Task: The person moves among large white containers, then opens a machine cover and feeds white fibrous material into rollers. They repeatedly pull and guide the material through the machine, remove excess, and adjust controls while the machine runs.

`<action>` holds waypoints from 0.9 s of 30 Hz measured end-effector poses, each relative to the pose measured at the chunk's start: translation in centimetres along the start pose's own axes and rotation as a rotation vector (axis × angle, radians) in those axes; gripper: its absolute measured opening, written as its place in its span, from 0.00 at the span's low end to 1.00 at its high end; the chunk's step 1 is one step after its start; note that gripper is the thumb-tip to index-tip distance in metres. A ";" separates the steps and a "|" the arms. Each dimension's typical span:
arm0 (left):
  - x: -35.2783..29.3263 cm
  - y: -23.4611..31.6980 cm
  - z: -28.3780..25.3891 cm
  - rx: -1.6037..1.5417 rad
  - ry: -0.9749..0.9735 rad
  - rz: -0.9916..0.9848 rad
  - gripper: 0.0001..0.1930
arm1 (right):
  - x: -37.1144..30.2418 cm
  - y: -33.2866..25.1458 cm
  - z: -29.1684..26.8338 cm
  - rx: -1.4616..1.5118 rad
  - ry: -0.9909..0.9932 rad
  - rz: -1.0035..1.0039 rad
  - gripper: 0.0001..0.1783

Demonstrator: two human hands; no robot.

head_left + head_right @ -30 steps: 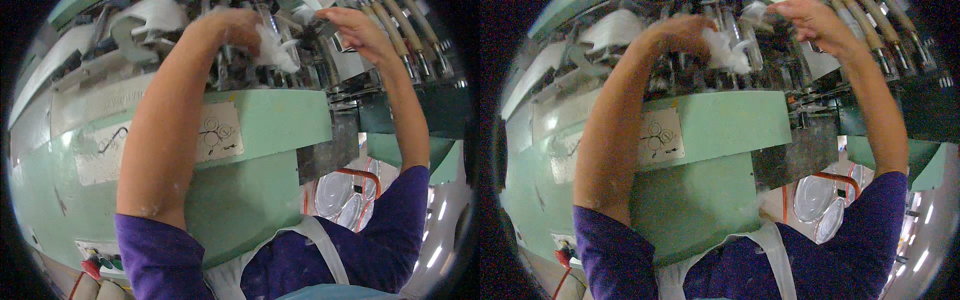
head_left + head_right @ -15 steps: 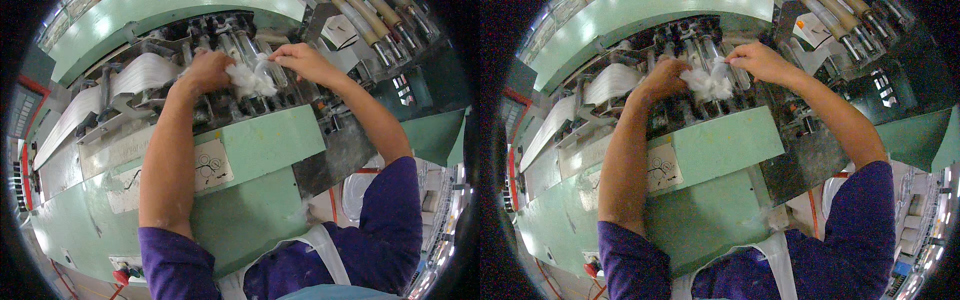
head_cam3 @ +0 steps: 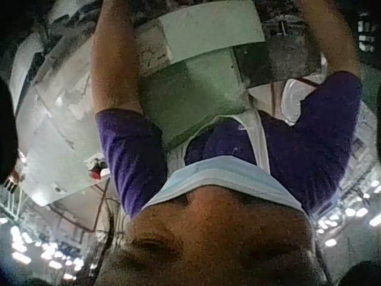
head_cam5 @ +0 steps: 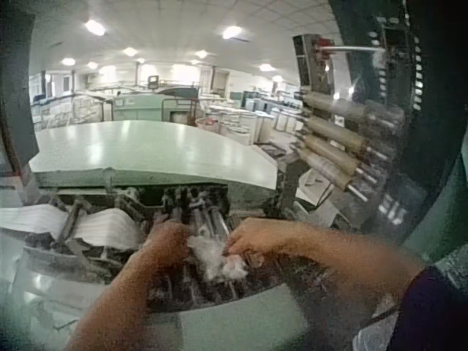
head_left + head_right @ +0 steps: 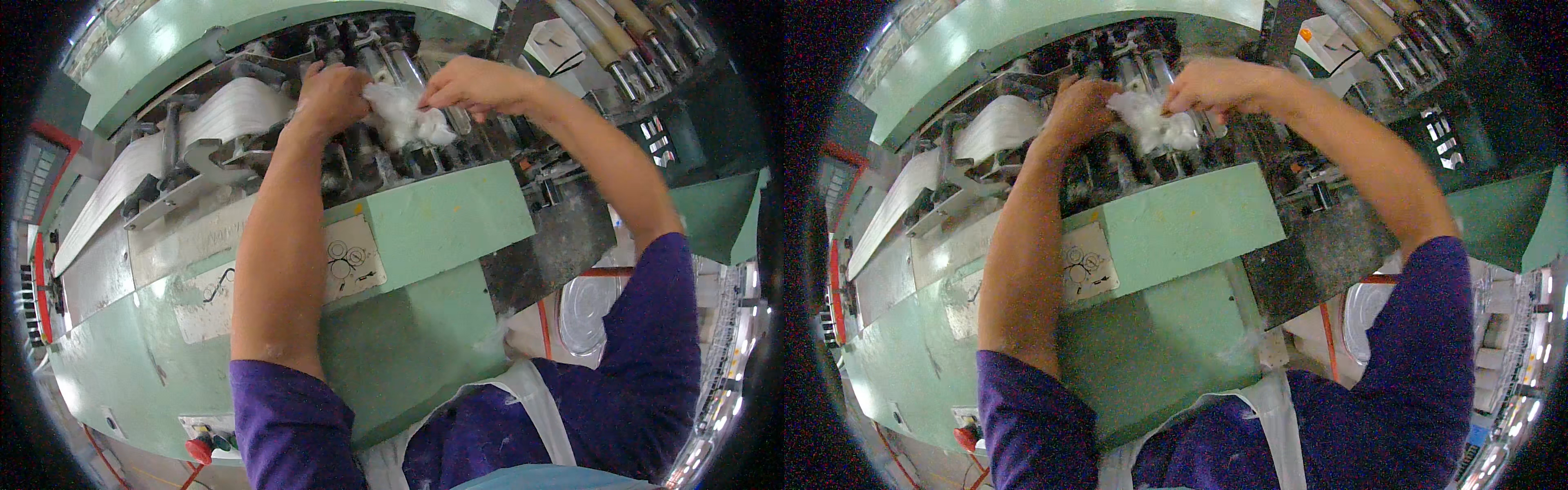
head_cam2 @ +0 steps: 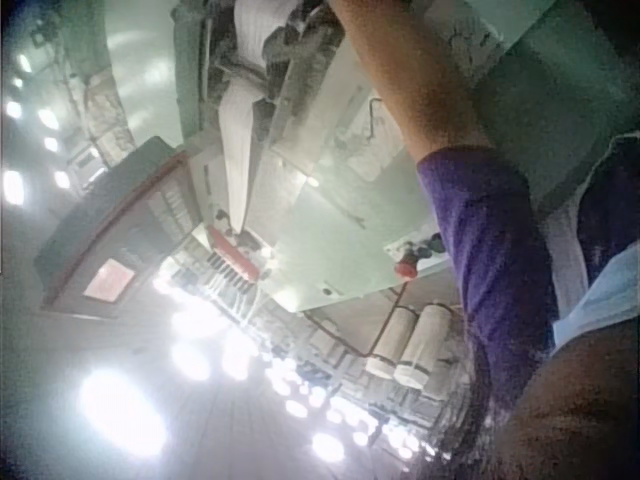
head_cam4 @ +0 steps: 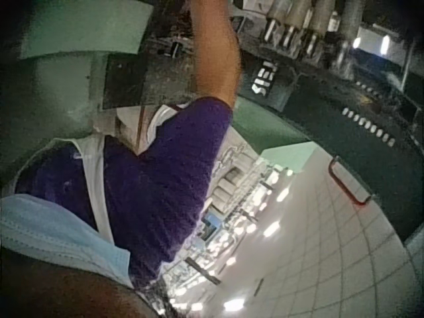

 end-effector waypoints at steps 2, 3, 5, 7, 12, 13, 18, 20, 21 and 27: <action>0.0 0.0 0.4 0.052 0.012 -0.004 0.17 | -2.0 -0.8 -0.9 -0.044 0.021 0.033 0.16; 0.0 -0.1 0.4 0.088 0.061 0.022 0.16 | -3.3 -1.6 -1.9 -0.039 0.003 -0.014 0.17; -0.1 -0.1 0.5 0.114 0.126 0.027 0.16 | -7.3 -3.6 -5.8 -0.128 0.054 -0.027 0.17; -0.3 0.0 0.4 0.088 0.137 -0.004 0.17 | -11.0 -4.6 -7.8 -0.281 0.198 -0.020 0.18; -0.2 1.6 0.3 -0.113 -0.087 -0.025 0.25 | -16.6 -1.4 -6.7 -0.273 0.428 -0.031 0.18; -0.1 1.9 0.3 -0.211 -0.110 -0.033 0.27 | -16.8 -0.4 -5.6 -0.211 0.449 -0.023 0.18; -0.2 2.2 1.8 -0.009 -0.120 0.039 0.23 | -14.6 1.9 1.6 0.308 0.517 -0.163 0.16; -0.3 1.5 2.0 -0.075 -0.101 0.053 0.22 | -12.8 1.8 3.7 0.520 0.580 -0.207 0.15; -0.4 1.2 2.1 -0.102 -0.099 0.077 0.22 | -12.0 1.8 4.6 0.614 0.634 -0.191 0.15; -0.2 0.3 3.1 -0.488 -0.201 -0.306 0.19 | -10.0 2.1 6.9 0.764 0.691 -0.234 0.14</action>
Point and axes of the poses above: each hand's wrist, its own x-axis towards the middle knuckle, its own z-axis out of the palm, y = z × x, the point moved 2 cm from there along x, towards the middle knuckle, and after that the axes turned 10 degrees about y, right-handed, at the moved point
